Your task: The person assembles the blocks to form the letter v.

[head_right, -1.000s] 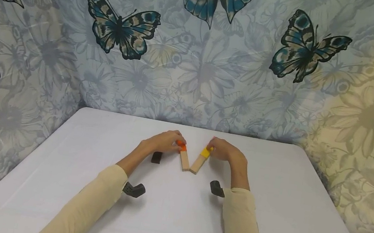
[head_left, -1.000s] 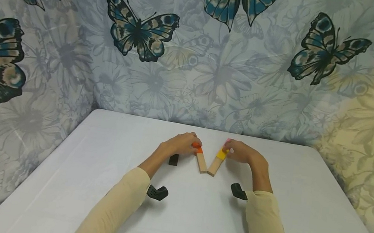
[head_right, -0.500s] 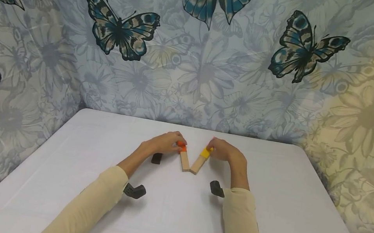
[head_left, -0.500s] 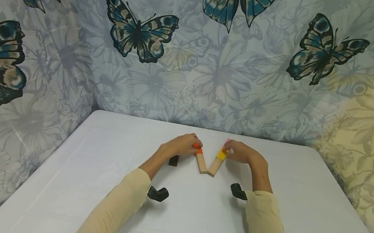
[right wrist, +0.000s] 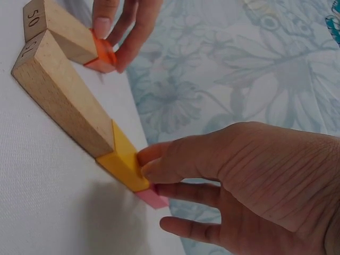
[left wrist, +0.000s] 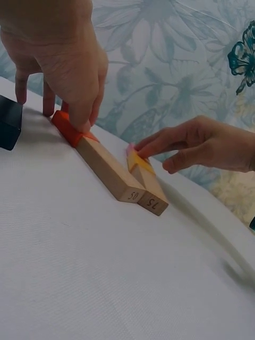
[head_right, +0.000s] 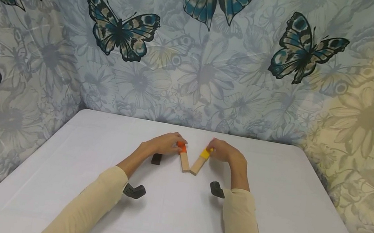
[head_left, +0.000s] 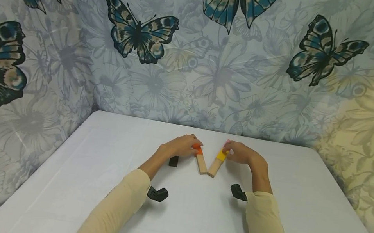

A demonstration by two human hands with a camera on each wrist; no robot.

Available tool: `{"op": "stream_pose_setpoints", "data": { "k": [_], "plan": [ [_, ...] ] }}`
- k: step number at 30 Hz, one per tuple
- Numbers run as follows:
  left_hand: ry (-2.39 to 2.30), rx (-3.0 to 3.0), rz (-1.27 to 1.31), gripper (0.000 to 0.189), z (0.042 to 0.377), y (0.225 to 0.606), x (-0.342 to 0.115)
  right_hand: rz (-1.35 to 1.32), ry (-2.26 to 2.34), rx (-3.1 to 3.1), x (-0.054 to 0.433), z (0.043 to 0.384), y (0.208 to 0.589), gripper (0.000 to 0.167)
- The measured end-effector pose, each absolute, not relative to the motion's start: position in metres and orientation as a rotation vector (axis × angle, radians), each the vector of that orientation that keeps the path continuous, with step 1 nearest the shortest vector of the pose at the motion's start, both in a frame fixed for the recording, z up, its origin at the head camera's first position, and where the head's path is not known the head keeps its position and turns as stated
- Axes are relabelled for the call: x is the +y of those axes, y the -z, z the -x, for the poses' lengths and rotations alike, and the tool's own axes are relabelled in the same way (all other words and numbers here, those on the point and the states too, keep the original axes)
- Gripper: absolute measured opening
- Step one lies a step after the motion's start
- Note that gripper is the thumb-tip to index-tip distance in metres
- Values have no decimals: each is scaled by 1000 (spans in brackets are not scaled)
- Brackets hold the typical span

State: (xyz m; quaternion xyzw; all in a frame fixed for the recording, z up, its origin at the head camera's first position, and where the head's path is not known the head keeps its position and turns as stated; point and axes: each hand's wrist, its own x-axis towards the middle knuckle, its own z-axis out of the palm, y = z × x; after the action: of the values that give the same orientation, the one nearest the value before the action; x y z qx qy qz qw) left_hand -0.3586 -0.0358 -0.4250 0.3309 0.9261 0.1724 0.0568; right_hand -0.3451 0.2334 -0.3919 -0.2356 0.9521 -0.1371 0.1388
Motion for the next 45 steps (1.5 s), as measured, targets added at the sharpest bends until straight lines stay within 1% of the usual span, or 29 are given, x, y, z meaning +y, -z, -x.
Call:
{"op": "stream_pose_setpoints", "data": {
  "k": [4,16,26,30,35,45],
  "plan": [
    [-514,2804,-999,36,358,424,-35,702,394,2754,233,346,392,33],
    [-542,2808,-1002,35,355,424,-33,720,388,2759,235,346,392,32],
    [-466,2842,-974,49,351,423,-38,720,382,2760,236,343,390,31],
    [-457,2859,-977,49,348,419,-47,699,387,2752,235,343,389,33],
    [-404,2850,-998,47,338,410,-70,696,392,2744,233,343,390,34],
    [-285,2729,-1045,51,317,398,-110,690,378,2750,232,344,390,34]
  ]
}}
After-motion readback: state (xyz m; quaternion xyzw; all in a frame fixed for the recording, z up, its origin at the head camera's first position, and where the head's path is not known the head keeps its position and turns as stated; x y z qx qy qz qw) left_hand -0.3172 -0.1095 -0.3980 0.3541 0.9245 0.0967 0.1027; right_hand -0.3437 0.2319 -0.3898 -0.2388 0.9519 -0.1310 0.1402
